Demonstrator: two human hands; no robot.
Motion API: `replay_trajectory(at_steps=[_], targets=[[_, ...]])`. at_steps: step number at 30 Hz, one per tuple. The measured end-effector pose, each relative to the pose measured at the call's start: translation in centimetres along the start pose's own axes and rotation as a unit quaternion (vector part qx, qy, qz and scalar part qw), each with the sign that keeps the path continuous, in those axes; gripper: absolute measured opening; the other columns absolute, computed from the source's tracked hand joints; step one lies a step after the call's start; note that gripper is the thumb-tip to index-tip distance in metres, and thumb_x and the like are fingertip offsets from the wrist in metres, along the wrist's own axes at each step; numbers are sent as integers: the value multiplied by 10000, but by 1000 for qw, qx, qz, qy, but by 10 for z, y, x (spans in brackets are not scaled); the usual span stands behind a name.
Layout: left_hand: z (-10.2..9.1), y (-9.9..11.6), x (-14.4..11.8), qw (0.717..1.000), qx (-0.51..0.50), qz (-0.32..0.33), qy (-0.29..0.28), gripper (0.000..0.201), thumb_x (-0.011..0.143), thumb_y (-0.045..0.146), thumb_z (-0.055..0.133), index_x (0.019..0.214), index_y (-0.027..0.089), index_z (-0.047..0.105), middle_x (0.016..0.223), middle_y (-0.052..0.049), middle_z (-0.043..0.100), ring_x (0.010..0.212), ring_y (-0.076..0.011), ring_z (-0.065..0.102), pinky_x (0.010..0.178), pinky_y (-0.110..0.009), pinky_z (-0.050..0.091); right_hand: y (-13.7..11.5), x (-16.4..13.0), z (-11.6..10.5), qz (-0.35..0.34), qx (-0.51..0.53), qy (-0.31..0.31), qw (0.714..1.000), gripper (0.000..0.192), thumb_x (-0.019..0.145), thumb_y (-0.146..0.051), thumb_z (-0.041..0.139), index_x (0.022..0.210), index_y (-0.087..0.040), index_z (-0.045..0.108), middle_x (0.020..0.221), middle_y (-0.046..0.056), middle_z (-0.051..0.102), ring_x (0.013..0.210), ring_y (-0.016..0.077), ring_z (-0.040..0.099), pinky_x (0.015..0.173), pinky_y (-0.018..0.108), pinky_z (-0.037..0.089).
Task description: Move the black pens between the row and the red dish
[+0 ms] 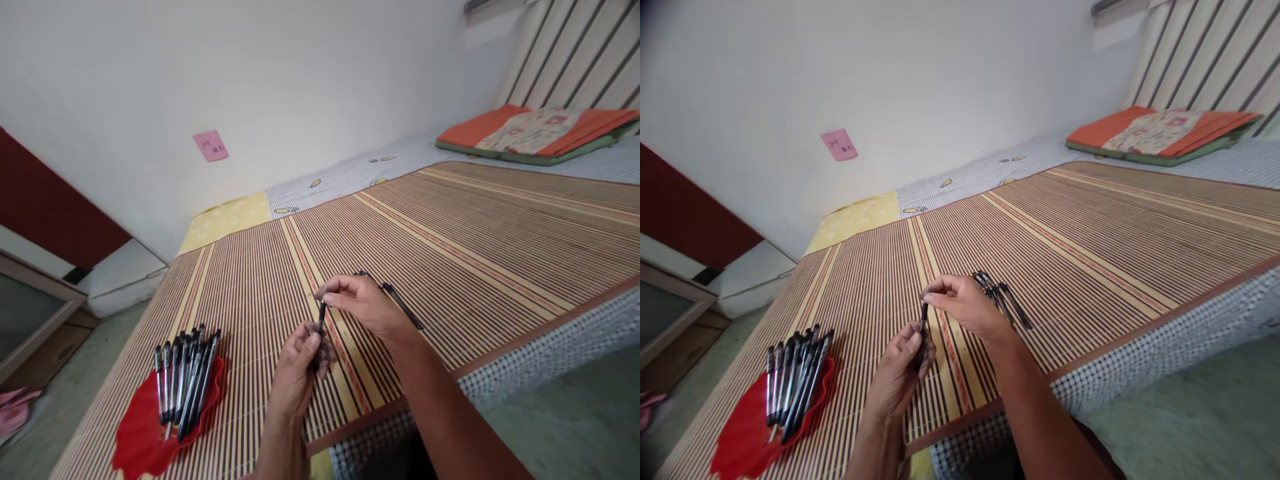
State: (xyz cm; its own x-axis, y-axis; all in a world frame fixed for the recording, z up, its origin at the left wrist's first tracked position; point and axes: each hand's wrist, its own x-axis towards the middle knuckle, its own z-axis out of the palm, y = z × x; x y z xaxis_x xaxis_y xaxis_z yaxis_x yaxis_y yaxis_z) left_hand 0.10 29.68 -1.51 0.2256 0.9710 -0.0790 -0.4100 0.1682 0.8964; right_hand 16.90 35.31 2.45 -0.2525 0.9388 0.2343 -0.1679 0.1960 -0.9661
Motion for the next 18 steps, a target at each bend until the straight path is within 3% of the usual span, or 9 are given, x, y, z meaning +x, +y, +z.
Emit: replay_trajectory(at_steps=[5, 11, 18], targets=[[0, 0, -1, 1000, 4, 5, -13, 315, 836, 377, 760, 906, 160, 543, 668, 10, 601, 481, -61, 449, 457, -165, 350, -5, -2, 0, 22, 13, 10, 1000, 272, 839, -465, 683, 812, -194, 695, 786, 20, 679, 782, 161, 629, 798, 323, 504], [-2, -1, -1, 1000, 9, 8, -3, 311, 836, 363, 764, 927, 158, 549, 701, 0, 627, 495, -66, 480, 453, -164, 363, -4, -1, -1, 12, 6, -11, 1000, 177, 817, -338, 692, 918, -198, 732, 949, 48, 727, 941, 182, 658, 920, 358, 481], [-1, 0, -1, 1000, 12, 0, 10, 401, 788, 384, 805, 1038, 137, 611, 685, -25, 656, 507, -81, 502, 468, -167, 394, -6, -2, 0, 25, 12, 10, 1000, 257, 811, -446, 713, 832, -190, 705, 851, 29, 703, 823, 167, 632, 822, 330, 493]])
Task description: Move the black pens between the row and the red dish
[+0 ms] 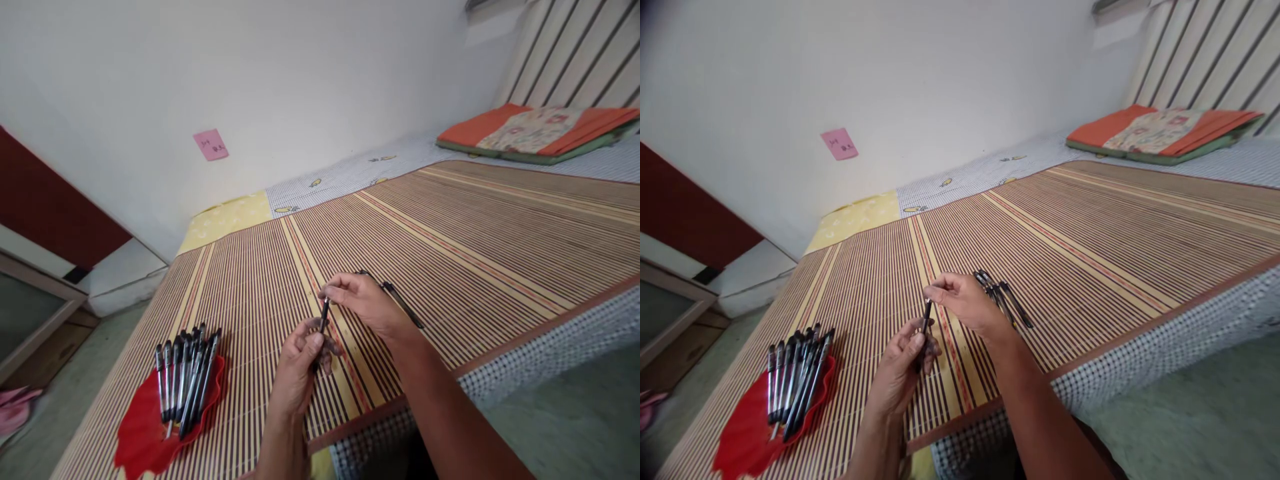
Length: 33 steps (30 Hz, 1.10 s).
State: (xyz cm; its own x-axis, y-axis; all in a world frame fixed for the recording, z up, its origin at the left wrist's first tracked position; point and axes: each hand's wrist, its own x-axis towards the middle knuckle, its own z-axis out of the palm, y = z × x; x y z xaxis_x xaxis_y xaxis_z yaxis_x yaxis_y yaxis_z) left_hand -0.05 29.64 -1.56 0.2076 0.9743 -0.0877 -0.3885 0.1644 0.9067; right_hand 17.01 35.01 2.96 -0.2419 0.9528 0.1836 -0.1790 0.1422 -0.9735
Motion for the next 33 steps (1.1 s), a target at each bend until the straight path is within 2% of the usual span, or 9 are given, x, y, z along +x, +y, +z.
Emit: replay_trajectory(at_steps=[3, 7, 11, 14, 17, 20, 26, 29, 33], targets=[[2, 3, 0, 1000, 2, -7, 6, 411, 765, 397, 819, 1017, 113, 661, 684, -33, 653, 501, -76, 500, 471, -171, 405, -2, -1, -2, 0, -10, -4, 1000, 245, 859, -424, 652, 887, -194, 733, 887, 42, 722, 842, 172, 644, 837, 340, 495], [5, 4, 0, 1000, 2, -10, 19, 370, 741, 402, 834, 915, 113, 682, 695, -40, 660, 499, -73, 503, 467, -172, 407, 3, 1, -2, -9, -3, -4, 1000, 171, 797, -348, 709, 894, -212, 744, 931, 38, 739, 940, 194, 661, 924, 375, 489], [4, 2, 0, 1000, 2, -12, 7, 362, 751, 401, 825, 919, 119, 673, 682, -39, 662, 495, -79, 510, 458, -172, 406, 6, 3, 0, 1, 4, 22, 1000, 235, 740, -418, 776, 782, -198, 707, 803, 15, 702, 831, 180, 647, 847, 346, 509], [3, 1, 1, 1000, -1, -11, 3, 360, 754, 397, 824, 917, 122, 660, 677, -40, 666, 491, -80, 510, 454, -172, 406, 3, 2, 1, 8, 9, 29, 999, 286, 788, -478, 735, 757, -197, 693, 737, 11, 669, 755, 161, 622, 789, 321, 512], [3, 2, 1, 1000, 0, -11, 3, 359, 763, 397, 817, 928, 124, 651, 677, -38, 667, 488, -81, 510, 457, -176, 410, 1, 1, -1, 8, 10, 16, 1000, 251, 840, -444, 681, 832, -196, 720, 807, 32, 699, 828, 175, 647, 843, 337, 507], [2, 2, 0, 1000, 9, -15, 0, 352, 779, 401, 803, 940, 129, 648, 675, -28, 658, 492, -83, 516, 474, -183, 421, 6, 2, -2, 6, -8, -6, 1000, 198, 806, -371, 710, 904, -202, 740, 924, 45, 730, 934, 191, 662, 903, 360, 494], [1, 0, 1, 1000, 21, -9, -14, 328, 792, 387, 792, 933, 137, 633, 688, -33, 671, 496, -85, 525, 481, -183, 413, 10, 3, -1, 10, -2, 25, 1000, 248, 760, -434, 762, 747, -201, 679, 722, -2, 660, 727, 160, 623, 728, 314, 508], [1, -1, 2, 1000, 15, -2, -14, 325, 787, 381, 795, 921, 144, 618, 685, -30, 675, 487, -85, 523, 475, -182, 411, 5, 1, -1, 11, 13, 12, 1000, 248, 828, -452, 695, 805, -205, 708, 795, 27, 699, 798, 175, 648, 775, 326, 518], [1, -1, 1, 1000, 21, 3, -18, 321, 798, 379, 786, 926, 144, 610, 696, -30, 679, 486, -84, 523, 478, -184, 414, 7, 2, -1, 4, 6, -5, 1000, 162, 792, -340, 719, 884, -207, 737, 902, 36, 731, 874, 174, 661, 859, 339, 505]])
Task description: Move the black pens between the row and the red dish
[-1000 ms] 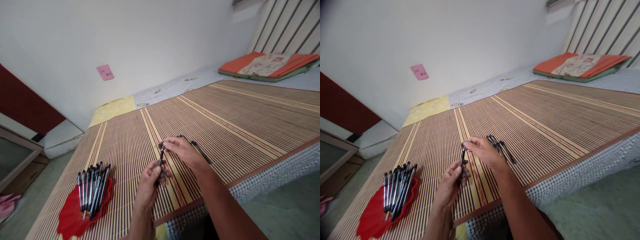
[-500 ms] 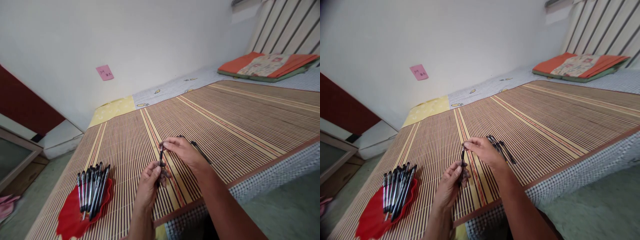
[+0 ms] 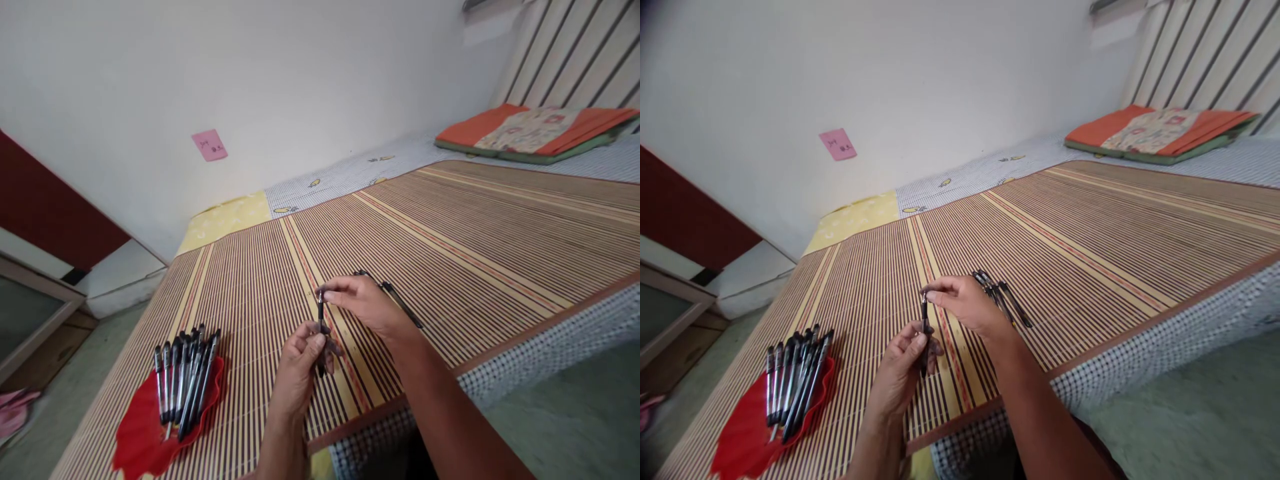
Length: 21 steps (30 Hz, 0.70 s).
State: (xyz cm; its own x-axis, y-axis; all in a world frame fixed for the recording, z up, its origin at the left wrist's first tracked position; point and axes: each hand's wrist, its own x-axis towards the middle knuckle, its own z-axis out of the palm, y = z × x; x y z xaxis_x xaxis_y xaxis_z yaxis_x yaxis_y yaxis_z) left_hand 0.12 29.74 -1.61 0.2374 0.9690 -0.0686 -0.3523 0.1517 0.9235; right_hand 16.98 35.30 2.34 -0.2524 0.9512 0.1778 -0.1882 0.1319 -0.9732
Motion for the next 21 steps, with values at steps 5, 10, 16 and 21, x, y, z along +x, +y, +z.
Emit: replay_trajectory(at_steps=[5, 10, 16, 21], targets=[[-1, -1, 0, 1000, 13, 4, -13, 264, 842, 344, 748, 928, 143, 601, 718, -35, 686, 502, -87, 532, 489, -186, 421, 2, 1, 1, 18, 2, 29, 999, 152, 766, -342, 737, 792, -198, 694, 774, 3, 682, 749, 152, 626, 775, 320, 508], [-2, -2, 0, 1000, 13, 8, -20, 255, 852, 336, 738, 931, 144, 591, 729, -40, 693, 508, -86, 531, 495, -184, 420, -1, 1, 1, 20, -5, 1, 1000, 174, 798, -337, 697, 891, -193, 725, 899, 34, 718, 850, 161, 643, 852, 333, 488], [0, -1, 1, 999, 33, 5, -22, 252, 848, 340, 735, 897, 151, 575, 741, -49, 716, 511, -87, 543, 511, -187, 428, 3, 2, 2, 26, -30, 0, 999, 185, 762, -360, 709, 772, -180, 664, 724, -20, 615, 704, 130, 561, 708, 282, 451], [2, -5, 3, 996, 85, 22, 34, 339, 773, 372, 789, 812, 175, 516, 691, -41, 721, 485, -95, 553, 516, -198, 443, 6, 3, 5, 15, -67, 12, 998, 243, 749, -400, 708, 710, -179, 614, 653, -42, 538, 629, 116, 487, 622, 261, 397]])
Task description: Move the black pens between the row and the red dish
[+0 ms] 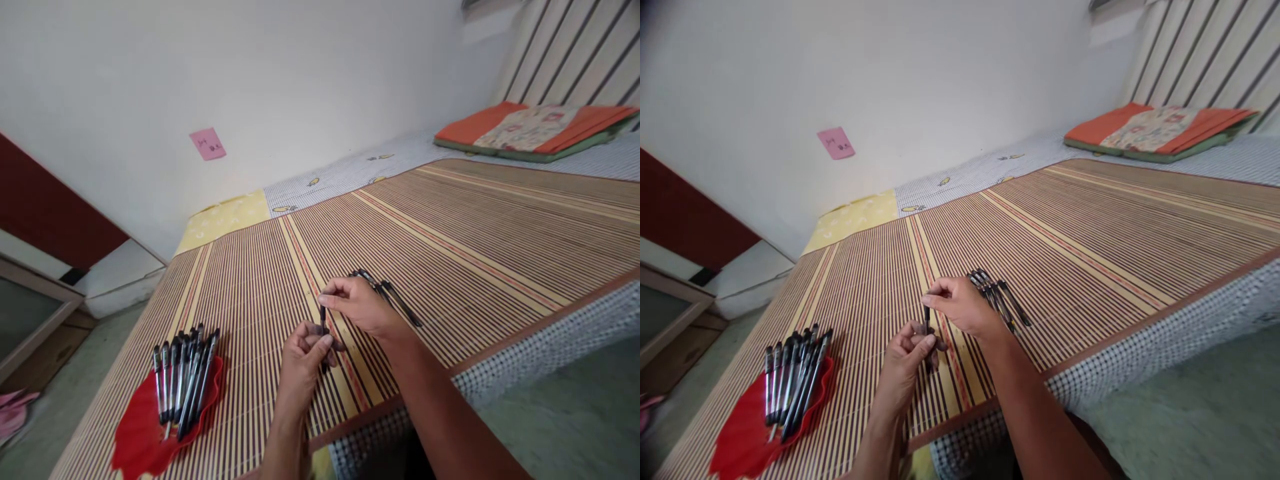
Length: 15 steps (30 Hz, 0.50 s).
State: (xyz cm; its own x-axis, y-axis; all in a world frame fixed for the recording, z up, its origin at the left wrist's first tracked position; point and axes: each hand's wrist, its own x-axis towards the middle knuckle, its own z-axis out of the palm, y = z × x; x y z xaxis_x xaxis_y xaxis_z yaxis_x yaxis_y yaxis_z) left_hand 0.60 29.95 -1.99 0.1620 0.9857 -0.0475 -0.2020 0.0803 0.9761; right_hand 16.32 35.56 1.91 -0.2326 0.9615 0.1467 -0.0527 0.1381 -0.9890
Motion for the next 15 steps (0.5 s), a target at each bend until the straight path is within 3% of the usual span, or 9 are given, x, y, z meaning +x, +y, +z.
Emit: replay_trajectory(at_steps=[10, 15], targets=[[12, -4, -3, 976, 138, 69, 151, 262, 745, 339, 750, 760, 191, 534, 674, -22, 695, 583, -156, 655, 544, -233, 525, 18, 9, 14, -34, -42, 51, 997, 169, 771, -334, 662, 737, -169, 656, 686, -10, 629, 668, 139, 558, 645, 263, 427], [-8, -4, 5, 965, 108, 61, 230, 304, 749, 397, 736, 866, 176, 563, 722, -38, 723, 538, -171, 665, 556, -281, 552, 31, 11, 34, -36, -58, 31, 997, 281, 943, -354, 488, 882, -168, 689, 808, 29, 693, 815, 174, 629, 758, 284, 472]])
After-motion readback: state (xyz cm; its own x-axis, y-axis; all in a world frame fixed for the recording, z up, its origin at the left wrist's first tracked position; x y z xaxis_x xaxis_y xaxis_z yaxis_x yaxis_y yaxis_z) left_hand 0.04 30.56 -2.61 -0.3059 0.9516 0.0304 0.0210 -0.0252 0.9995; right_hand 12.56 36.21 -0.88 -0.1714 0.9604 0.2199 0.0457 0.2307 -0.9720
